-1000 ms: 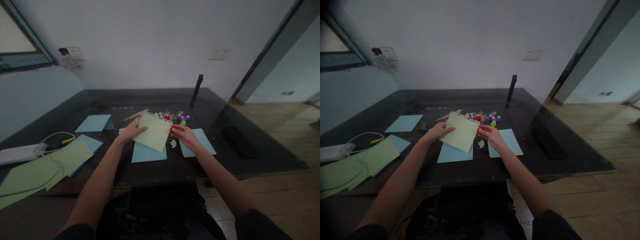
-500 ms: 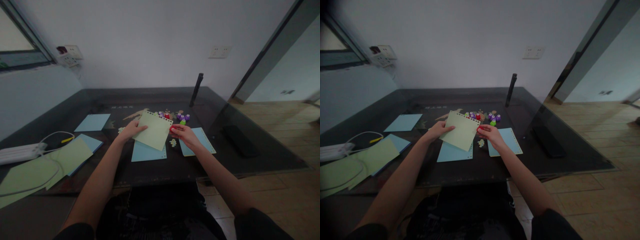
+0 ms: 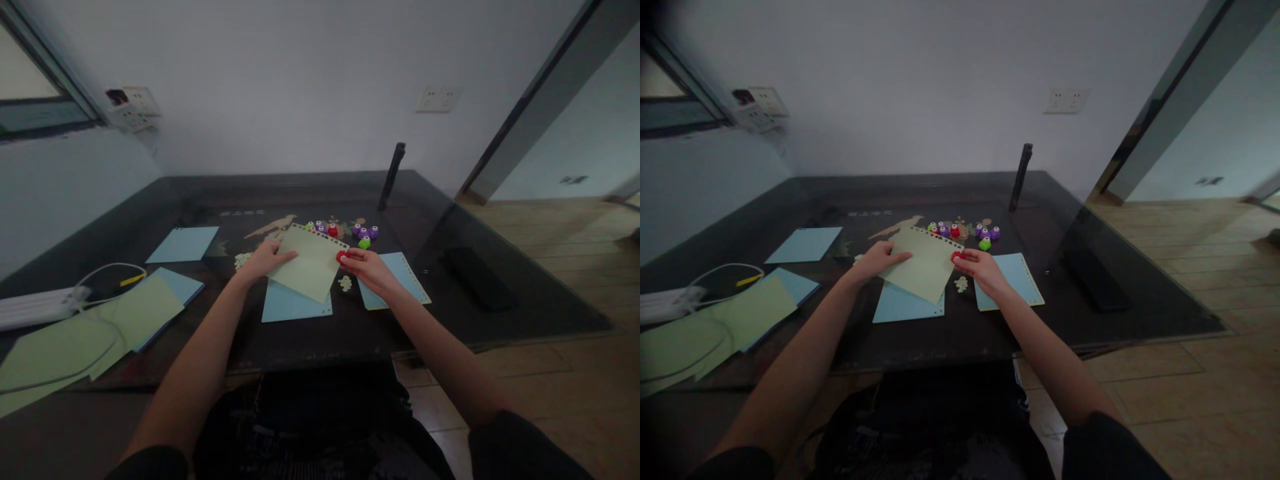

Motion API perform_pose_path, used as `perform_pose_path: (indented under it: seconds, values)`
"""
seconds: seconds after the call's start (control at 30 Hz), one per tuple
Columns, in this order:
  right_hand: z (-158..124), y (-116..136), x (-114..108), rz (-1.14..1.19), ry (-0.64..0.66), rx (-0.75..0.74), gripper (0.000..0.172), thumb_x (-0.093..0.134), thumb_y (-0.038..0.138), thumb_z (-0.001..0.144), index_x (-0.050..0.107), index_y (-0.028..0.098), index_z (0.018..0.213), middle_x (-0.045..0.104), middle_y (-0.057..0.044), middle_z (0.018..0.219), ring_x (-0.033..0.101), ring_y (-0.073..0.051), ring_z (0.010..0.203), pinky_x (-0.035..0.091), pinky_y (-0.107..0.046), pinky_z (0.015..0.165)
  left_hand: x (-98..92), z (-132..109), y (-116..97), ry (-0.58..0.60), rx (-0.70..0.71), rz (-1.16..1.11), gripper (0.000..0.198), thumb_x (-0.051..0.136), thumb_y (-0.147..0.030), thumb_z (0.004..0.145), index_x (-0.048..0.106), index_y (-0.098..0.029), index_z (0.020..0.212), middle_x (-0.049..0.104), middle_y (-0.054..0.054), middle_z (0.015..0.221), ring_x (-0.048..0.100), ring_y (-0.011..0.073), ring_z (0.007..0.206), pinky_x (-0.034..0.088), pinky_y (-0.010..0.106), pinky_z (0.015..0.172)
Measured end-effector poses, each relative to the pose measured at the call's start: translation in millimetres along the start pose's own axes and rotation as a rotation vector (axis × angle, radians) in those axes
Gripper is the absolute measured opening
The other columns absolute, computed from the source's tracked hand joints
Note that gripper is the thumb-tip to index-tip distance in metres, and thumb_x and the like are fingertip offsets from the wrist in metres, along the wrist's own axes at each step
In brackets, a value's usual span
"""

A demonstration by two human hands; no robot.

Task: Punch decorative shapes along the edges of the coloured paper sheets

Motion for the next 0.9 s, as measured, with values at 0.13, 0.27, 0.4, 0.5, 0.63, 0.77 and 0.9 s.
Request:
perform_pose_path:
  seconds: [0.13, 0.27, 0.4, 0.5, 0.63, 0.77, 0.9]
  values:
    - [0.8, -1.1, -1.3, -0.008, -0.021, 0.0, 0.032, 0.081, 0.016, 0.06, 0.064, 0.016, 0.087, 0.07, -0.007, 0.094, 0.065, -0.017, 0.089, 0.051, -0.035, 0.089, -0.8, -1.7, -3.6, -0.027, 0.01, 0.047, 0.027, 0.065, -0.038, 0.073, 0.06, -0.012, 0.065, 0.057, 0.003, 0.06, 0.049, 0.0106, 0.051, 0.033, 0.022, 0.045]
    - [0.6, -0.9, -0.7, -0.027, -0.012, 0.006, 0.029, 0.081, 0.019, 0.061, 0.065, 0.016, 0.086, 0.069, -0.007, 0.095, 0.065, -0.017, 0.089, 0.05, -0.034, 0.089, 0.6, -2.7, -5.2, -0.012, 0.005, 0.04, 0.026, 0.065, -0.038, 0.073, 0.061, -0.012, 0.067, 0.056, 0.002, 0.059, 0.047, 0.0103, 0.05, 0.033, 0.022, 0.046]
    - [-0.1, 0.0, 0.2, -0.039, 0.011, 0.001, 0.027, 0.081, 0.024, 0.062, 0.066, 0.016, 0.083, 0.07, -0.006, 0.093, 0.064, -0.016, 0.086, 0.051, -0.032, 0.086, 1.8, -2.4, -3.7, 0.003, -0.005, 0.024, 0.026, 0.065, -0.037, 0.073, 0.061, -0.012, 0.069, 0.057, 0.003, 0.06, 0.048, 0.0108, 0.051, 0.034, 0.022, 0.047]
    - [-0.8, 0.4, 0.5, -0.03, 0.016, 0.0, 0.025, 0.081, 0.024, 0.063, 0.067, 0.017, 0.081, 0.07, -0.006, 0.093, 0.064, -0.016, 0.086, 0.051, -0.033, 0.086, 2.3, -1.9, -1.6, 0.007, 0.005, 0.014, 0.028, 0.065, -0.039, 0.073, 0.062, -0.012, 0.071, 0.06, 0.004, 0.064, 0.05, 0.0116, 0.054, 0.036, 0.023, 0.048]
    - [-1.6, 1.2, 0.6, -0.046, 0.007, -0.004, 0.024, 0.081, 0.025, 0.063, 0.067, 0.018, 0.08, 0.07, -0.006, 0.092, 0.064, -0.017, 0.086, 0.052, -0.033, 0.085, 2.7, -1.5, -0.4, 0.015, 0.032, -0.007, 0.027, 0.066, -0.039, 0.073, 0.063, -0.012, 0.07, 0.06, 0.004, 0.063, 0.05, 0.0115, 0.053, 0.035, 0.022, 0.047]
    - [-2.4, 2.5, 1.2, -0.045, -0.001, -0.01, 0.025, 0.082, 0.026, 0.061, 0.068, 0.018, 0.079, 0.07, -0.005, 0.089, 0.064, -0.016, 0.084, 0.053, -0.031, 0.082, 2.6, -1.5, -1.3, 0.017, 0.033, -0.027, 0.025, 0.066, -0.037, 0.072, 0.063, -0.012, 0.069, 0.059, 0.004, 0.061, 0.049, 0.0113, 0.052, 0.034, 0.022, 0.046]
    - [-3.1, 3.4, 2.4, -0.024, 0.006, -0.009, 0.025, 0.083, 0.027, 0.059, 0.069, 0.017, 0.078, 0.069, -0.004, 0.086, 0.064, -0.014, 0.08, 0.053, -0.028, 0.078, 2.1, -2.2, -2.8, 0.006, 0.02, 0.02, 0.028, 0.066, -0.038, 0.073, 0.063, -0.012, 0.067, 0.056, 0.003, 0.058, 0.048, 0.0118, 0.051, 0.034, 0.023, 0.046]
Point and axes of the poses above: each hand's wrist, its own z-axis towards the middle knuckle, its own x-axis out of the palm, y = z × x, the point moved 5 cm from there along z, towards the middle knuckle
